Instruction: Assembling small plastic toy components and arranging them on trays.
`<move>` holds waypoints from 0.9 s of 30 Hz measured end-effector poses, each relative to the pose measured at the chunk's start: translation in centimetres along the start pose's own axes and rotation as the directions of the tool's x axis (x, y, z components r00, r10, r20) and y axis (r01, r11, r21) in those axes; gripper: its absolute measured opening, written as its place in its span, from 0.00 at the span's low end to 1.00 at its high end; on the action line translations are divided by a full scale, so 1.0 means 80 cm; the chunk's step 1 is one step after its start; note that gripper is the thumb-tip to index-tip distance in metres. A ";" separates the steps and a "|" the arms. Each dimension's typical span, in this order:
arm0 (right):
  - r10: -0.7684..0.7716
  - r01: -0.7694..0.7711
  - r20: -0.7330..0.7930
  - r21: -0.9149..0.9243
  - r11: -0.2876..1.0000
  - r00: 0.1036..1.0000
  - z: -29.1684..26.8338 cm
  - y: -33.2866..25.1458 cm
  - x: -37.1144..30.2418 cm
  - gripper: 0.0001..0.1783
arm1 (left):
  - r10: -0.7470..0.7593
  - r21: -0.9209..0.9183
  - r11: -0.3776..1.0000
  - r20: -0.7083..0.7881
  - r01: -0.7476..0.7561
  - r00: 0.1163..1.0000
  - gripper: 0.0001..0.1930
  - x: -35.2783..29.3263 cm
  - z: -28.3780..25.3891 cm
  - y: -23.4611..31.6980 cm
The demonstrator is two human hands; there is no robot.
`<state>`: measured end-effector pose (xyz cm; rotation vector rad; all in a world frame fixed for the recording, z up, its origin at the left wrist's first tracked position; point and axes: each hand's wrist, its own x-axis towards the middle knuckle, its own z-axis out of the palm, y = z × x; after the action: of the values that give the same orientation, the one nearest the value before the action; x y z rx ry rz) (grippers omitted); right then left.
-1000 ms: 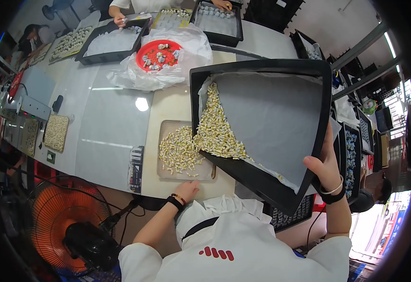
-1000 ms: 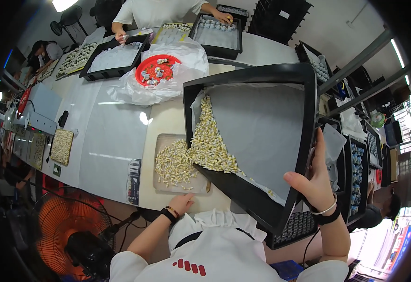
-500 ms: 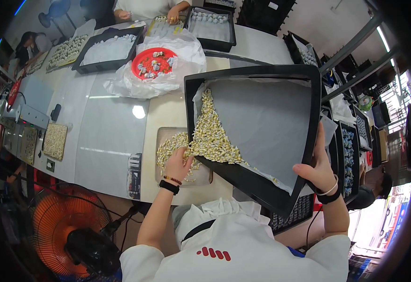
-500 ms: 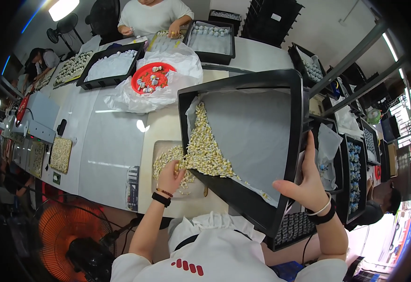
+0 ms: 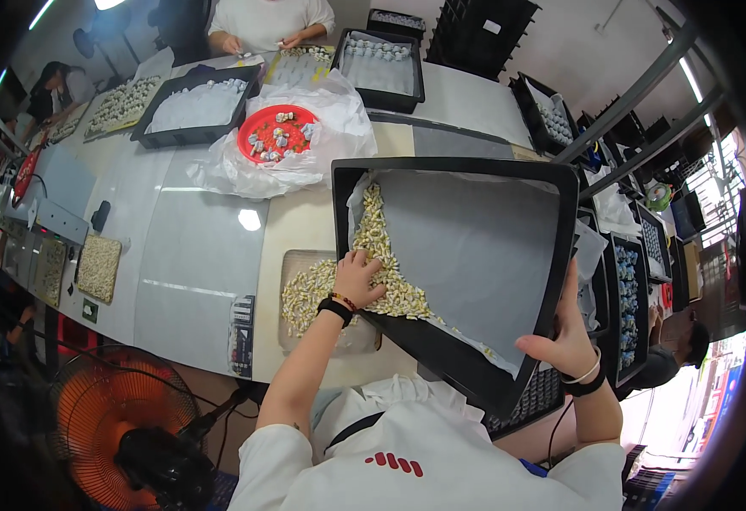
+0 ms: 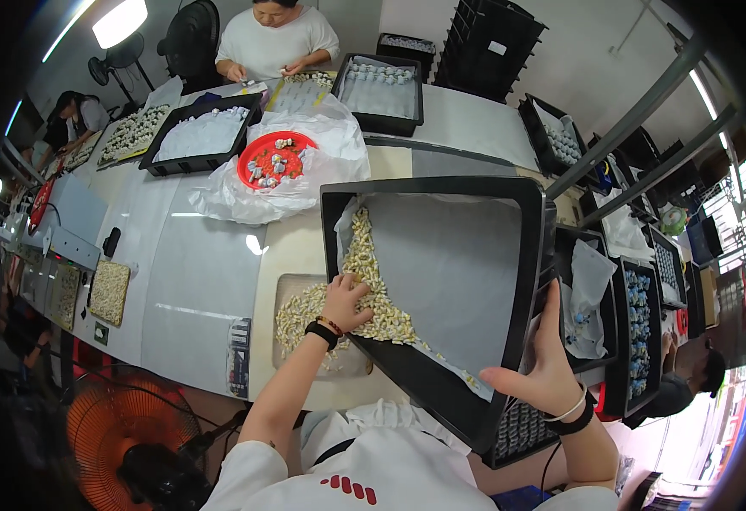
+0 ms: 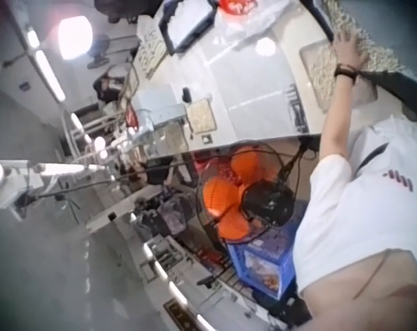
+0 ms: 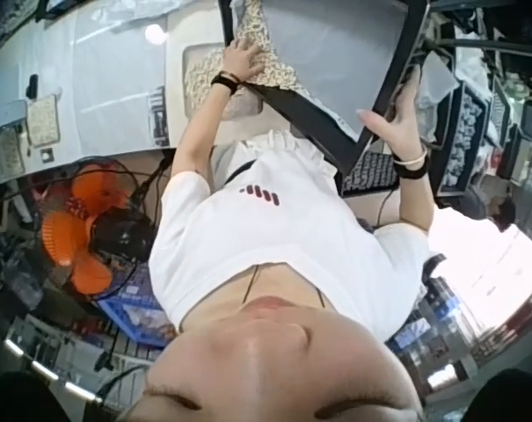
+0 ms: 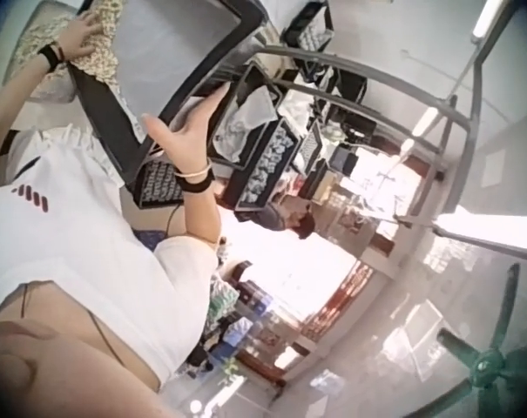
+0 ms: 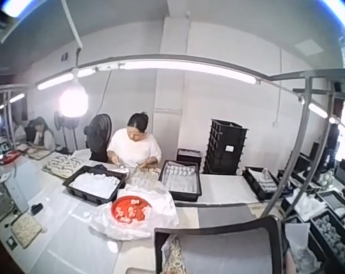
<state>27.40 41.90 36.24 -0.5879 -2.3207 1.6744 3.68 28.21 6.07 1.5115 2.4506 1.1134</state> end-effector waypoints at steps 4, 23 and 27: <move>0.016 -0.017 -0.015 -0.017 1.000 1.000 -0.002 0.002 0.000 0.70 | -0.030 -0.062 0.998 -0.085 0.025 0.996 0.16 -0.024 -0.006 -0.015; 0.009 -0.008 0.010 -0.090 0.996 1.000 0.001 -0.004 -0.001 0.69 | -0.009 -0.100 0.995 -0.211 -0.012 0.978 0.23 0.046 -0.022 0.015; 0.010 -0.009 0.005 -0.132 0.991 1.000 0.002 -0.002 -0.006 0.69 | 0.038 0.046 0.998 -0.115 -0.033 0.993 0.23 0.019 0.003 -0.006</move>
<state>27.69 41.49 36.40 -0.6210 -2.4506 1.5367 2.66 29.39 6.11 1.5501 2.5492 1.1938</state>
